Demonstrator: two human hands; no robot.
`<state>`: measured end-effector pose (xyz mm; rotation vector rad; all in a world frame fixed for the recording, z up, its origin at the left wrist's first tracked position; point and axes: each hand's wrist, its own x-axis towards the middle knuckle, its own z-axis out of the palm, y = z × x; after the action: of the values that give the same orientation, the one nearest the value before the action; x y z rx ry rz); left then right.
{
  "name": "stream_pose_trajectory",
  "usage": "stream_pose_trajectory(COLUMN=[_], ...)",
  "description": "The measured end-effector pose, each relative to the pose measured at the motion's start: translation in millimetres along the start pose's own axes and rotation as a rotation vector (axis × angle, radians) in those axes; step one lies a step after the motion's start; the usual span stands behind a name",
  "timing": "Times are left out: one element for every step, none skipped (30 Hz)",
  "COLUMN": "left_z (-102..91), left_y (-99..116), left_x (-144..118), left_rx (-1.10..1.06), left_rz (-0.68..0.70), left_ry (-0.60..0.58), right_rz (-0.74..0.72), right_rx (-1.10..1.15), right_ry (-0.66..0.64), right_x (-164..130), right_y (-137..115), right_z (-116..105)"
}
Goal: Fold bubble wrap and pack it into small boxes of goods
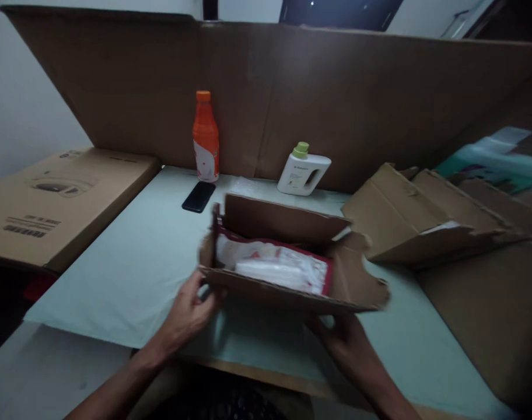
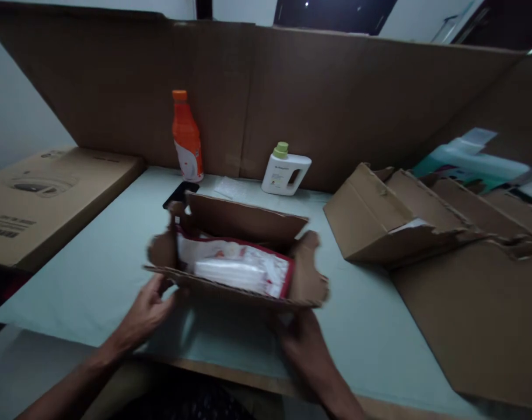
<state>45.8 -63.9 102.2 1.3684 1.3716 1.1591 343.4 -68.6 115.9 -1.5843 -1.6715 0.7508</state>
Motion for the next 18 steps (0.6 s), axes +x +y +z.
stream_pose_trajectory(left_z=[-14.4,-27.4,-38.1,-46.1,-51.4,-54.5,-55.8,-55.9,-55.4,-54.9,-54.9,-55.5,-56.8,-58.0,-58.4,-57.3,-53.8,-47.8], left_y=[-1.1,-1.5,-1.4,-1.2,-1.3,-1.9,-3.1,-4.8,-6.9,-9.3,-11.9,-14.8,-18.2,-21.9,-25.7,-28.9,-31.2,-32.2], left_x=[1.9,5.8,10.8,15.6,19.4,21.5,21.4,19.1,14.8,9.0,2.6,-3.3,-7.8,-10.0,-9.7,-7.3,-3.6,0.6], left_rx=[0.004,0.001,-0.008,-0.015,-0.013,0.001,0.025,0.059,0.103,0.150,0.194,0.230,0.255,0.265,0.256,0.239,0.218,0.198], left_rz=[-0.022,-0.033,-0.036,-0.038,-0.040,-0.044,-0.048,-0.053,-0.062,-0.078,-0.102,-0.130,-0.158,-0.179,-0.189,-0.187,-0.174,-0.156], left_ry=[0.034,0.061,0.079,0.087,0.085,0.079,0.073,0.079,0.102,0.138,0.176,0.203,0.216,0.214,0.196,0.174,0.158,0.139], right_rz=[-0.028,-0.051,-0.066,-0.080,-0.098,-0.126,-0.158,-0.191,-0.222,-0.248,-0.269,-0.285,-0.302,-0.321,-0.347,-0.374,-0.400,-0.422], right_rx=[0.023,0.047,0.069,0.089,0.107,0.124,0.137,0.144,0.145,0.147,0.157,0.183,0.225,0.276,0.332,0.367,0.381,0.369], right_ry=[-0.041,-0.075,-0.101,-0.123,-0.145,-0.166,-0.184,-0.196,-0.204,-0.214,-0.238,-0.271,-0.312,-0.357,-0.383,-0.393,-0.377,-0.339], right_x=[6.0,13.6,21.6,28.8,34.7,39.4,43.1,46.3,49.5,52.9,56.8,61.8,67.9,75.3,83.1,90.3,95.3,96.6], right_y=[-8.6,-16.0,-21.3,-24.0,-24.0,-21.7,-17.6,-12.8,-8.3,-4.8,-2.8,-2.2,-2.5,-3.0,-2.7,-1.4,1.5,5.9], right_z=[15.1,28.6,39.3,46.3,49.5,49.2,46.3,41.9,37.1,33.0,30.6,30.1,31.5,34.0,36.7,38.5,38.6,36.4])
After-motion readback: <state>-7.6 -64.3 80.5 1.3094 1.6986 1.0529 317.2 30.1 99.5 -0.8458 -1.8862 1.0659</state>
